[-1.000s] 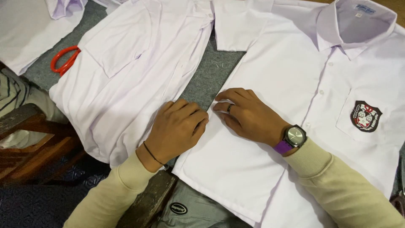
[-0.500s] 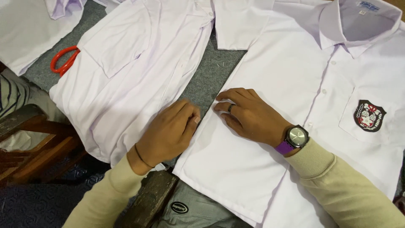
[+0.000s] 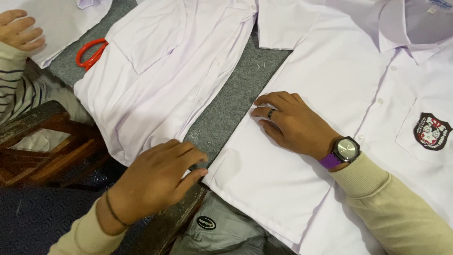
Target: Trimming loose threads from a white shirt with scissors and folding it neatly
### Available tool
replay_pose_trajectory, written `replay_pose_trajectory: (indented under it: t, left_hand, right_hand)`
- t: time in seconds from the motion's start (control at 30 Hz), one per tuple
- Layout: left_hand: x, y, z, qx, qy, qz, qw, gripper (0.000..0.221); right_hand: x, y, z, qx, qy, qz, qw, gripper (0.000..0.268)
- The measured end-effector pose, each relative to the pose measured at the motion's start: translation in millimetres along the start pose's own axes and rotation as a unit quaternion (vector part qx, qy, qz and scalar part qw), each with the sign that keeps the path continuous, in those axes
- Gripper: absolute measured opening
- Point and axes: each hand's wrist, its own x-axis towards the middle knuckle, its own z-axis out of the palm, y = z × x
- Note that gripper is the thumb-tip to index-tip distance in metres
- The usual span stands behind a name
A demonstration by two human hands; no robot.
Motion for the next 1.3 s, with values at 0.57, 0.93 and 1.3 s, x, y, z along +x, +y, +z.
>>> replay_pose_trajectory:
  t: [0.57,0.93,1.3]
  left_hand:
    - [21.7,-3.6,32.4,-0.016,-0.002,-0.014,1.0,0.01]
    - [-21.2,-21.5,-8.3,-0.13,-0.241,-0.058,0.96,0.015]
    - [103.1,1.6,-11.0,-0.041,-0.218,-0.025,0.975,0.062]
  right_hand:
    - [-0.6,-0.6,0.3,0.005,0.022,-0.01,1.0,0.024]
    - [-0.6,-0.5,-1.5,0.008,0.02,-0.006,1.0,0.022]
    - [-56.8,46.4,-136.0,-0.14,0.092,0.225,0.96,0.024]
